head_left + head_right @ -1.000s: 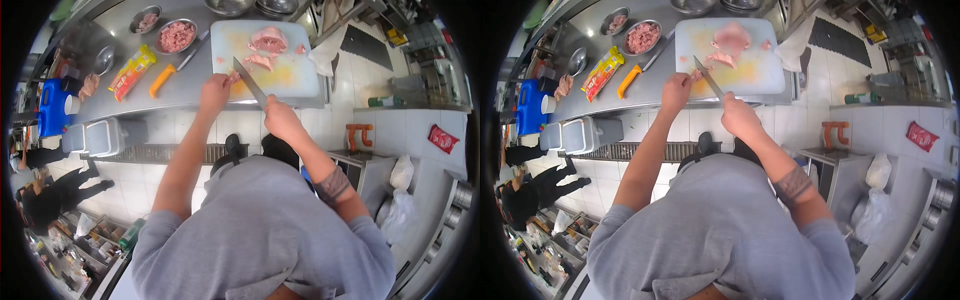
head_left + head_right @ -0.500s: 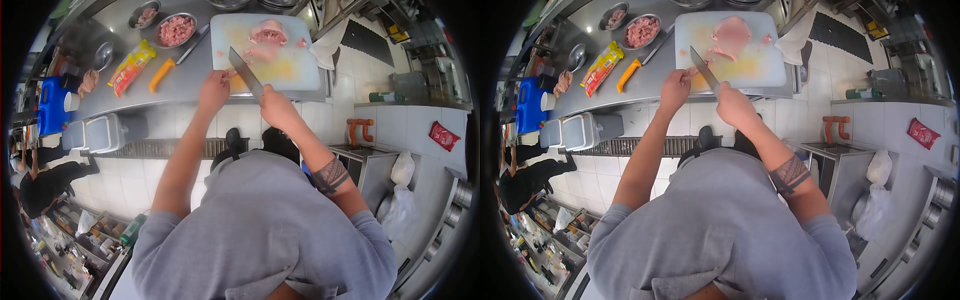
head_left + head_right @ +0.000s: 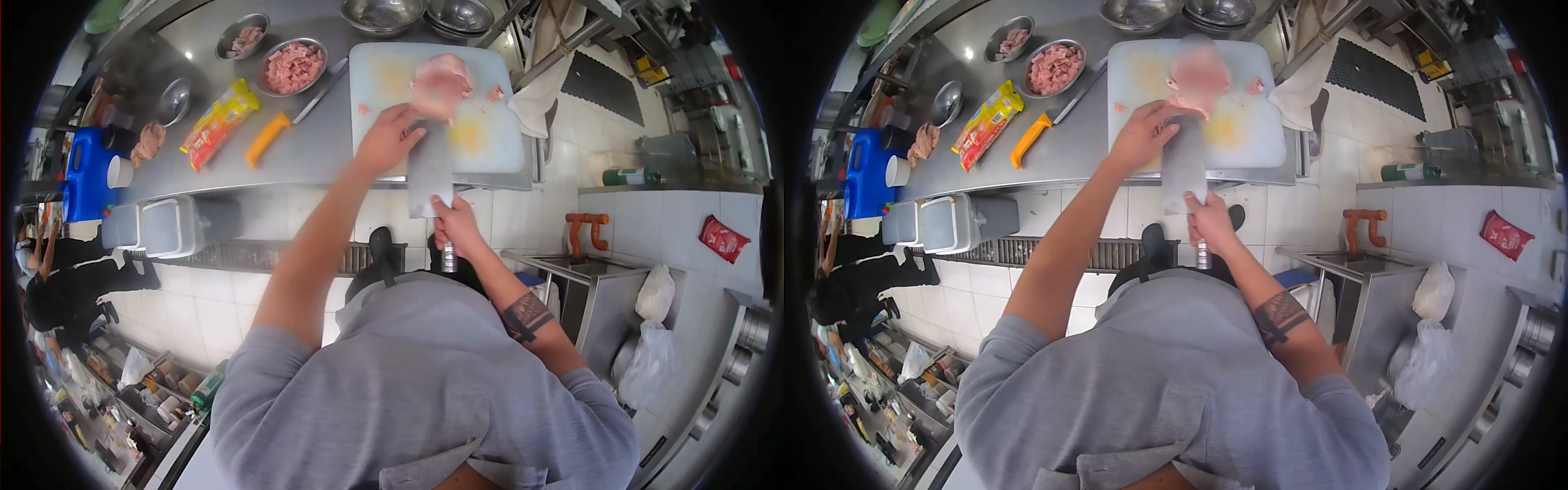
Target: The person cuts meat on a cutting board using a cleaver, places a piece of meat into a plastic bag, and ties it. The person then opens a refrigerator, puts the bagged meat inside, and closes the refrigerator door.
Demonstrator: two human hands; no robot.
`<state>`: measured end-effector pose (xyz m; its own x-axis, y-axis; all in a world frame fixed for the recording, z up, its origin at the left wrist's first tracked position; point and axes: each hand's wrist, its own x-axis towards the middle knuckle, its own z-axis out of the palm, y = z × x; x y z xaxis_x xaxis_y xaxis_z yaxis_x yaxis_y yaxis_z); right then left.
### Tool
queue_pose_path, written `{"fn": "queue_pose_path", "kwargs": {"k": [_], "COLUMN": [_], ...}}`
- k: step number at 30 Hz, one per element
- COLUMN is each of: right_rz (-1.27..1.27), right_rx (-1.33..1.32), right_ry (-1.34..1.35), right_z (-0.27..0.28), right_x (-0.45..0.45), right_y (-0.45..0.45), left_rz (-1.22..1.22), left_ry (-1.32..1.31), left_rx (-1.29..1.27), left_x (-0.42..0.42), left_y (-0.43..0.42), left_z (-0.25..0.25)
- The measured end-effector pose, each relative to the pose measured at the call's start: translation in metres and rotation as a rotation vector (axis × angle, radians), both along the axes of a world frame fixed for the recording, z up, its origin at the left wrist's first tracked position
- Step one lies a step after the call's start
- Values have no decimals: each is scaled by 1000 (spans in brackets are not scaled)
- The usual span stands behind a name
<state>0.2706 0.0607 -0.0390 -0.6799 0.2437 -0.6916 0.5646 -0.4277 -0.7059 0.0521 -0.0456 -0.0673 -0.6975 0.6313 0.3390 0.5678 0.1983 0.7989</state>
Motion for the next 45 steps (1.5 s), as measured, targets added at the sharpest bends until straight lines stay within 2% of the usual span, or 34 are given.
{"fn": "queue_pose_path", "kwargs": {"k": [2,5,6,9,11,12,13,15,16,18,19,20,21,23,26,27,29,30,33,35,36,38,39,41,42,44,45], "right_rz": [51,82,139,301,321,357,346,328,333,298,256,267,273,331,300,294,352,351,400,434,440,271,280,44,46,328,631], "right_rx": [-34,-40,19,114,98,81,87,139,318,748,1000,1010,1016,1064,1044,1042,1063,1058,1080,1196,1196,1175,1177,1231,1231,1226,1206], "right_ry": [33,92,150,308,318,333,336,300,262,283,342,234,122,-53,-176,-179,-190,-187,-156,-24,-21,230,230,488,488,239,95], "right_z": [0,16,26,73,89,93,96,103,102,68,45,48,54,63,64,66,71,69,63,75,91,129,135,139,128,75,77], "right_x": [-26,-67,-83,-125,-148,-154,-151,-136,-121,-75,-48,-23,1,34,60,62,63,64,57,45,37,20,15,9,8,6,-5], "right_y": [-19,-39,-44,-50,-52,-51,-47,-34,-25,-2,10,21,27,39,45,44,42,42,44,50,48,35,29,19,19,24,33], "left_rz": [-4,330,401,520,610,604,574,608,640,483,356,228,36,-145,-61,-67,-47,-47,-1,108,114,209,216,176,177,186,188], "left_ry": [-16,323,343,440,285,284,266,444,566,281,161,41,-81,305,401,403,335,338,422,313,311,181,176,182,180,158,156], "left_rx": [13,-10,-57,-80,-237,-104,-124,-310,-386,-441,-400,-359,-399,-191,-230,-229,-462,-468,-589,-431,-432,-252,-250,-213,-213,-193,-188], "left_x": [-4,-20,-35,-102,-138,-164,-185,-209,-208,-155,-135,-113,-79,-44,-35,-32,-23,-12,21,32,32,28,30,34,34,34,35], "left_y": [2,-2,-11,-46,-62,-70,-77,-88,-89,-68,-54,-38,-17,23,53,53,43,32,-5,-18,-22,-29,-32,-38,-40,-38,-38], "left_z": [-4,-10,-4,49,97,94,91,79,77,111,88,62,61,7,-16,-12,8,23,49,45,35,8,9,11,11,10,8]}}
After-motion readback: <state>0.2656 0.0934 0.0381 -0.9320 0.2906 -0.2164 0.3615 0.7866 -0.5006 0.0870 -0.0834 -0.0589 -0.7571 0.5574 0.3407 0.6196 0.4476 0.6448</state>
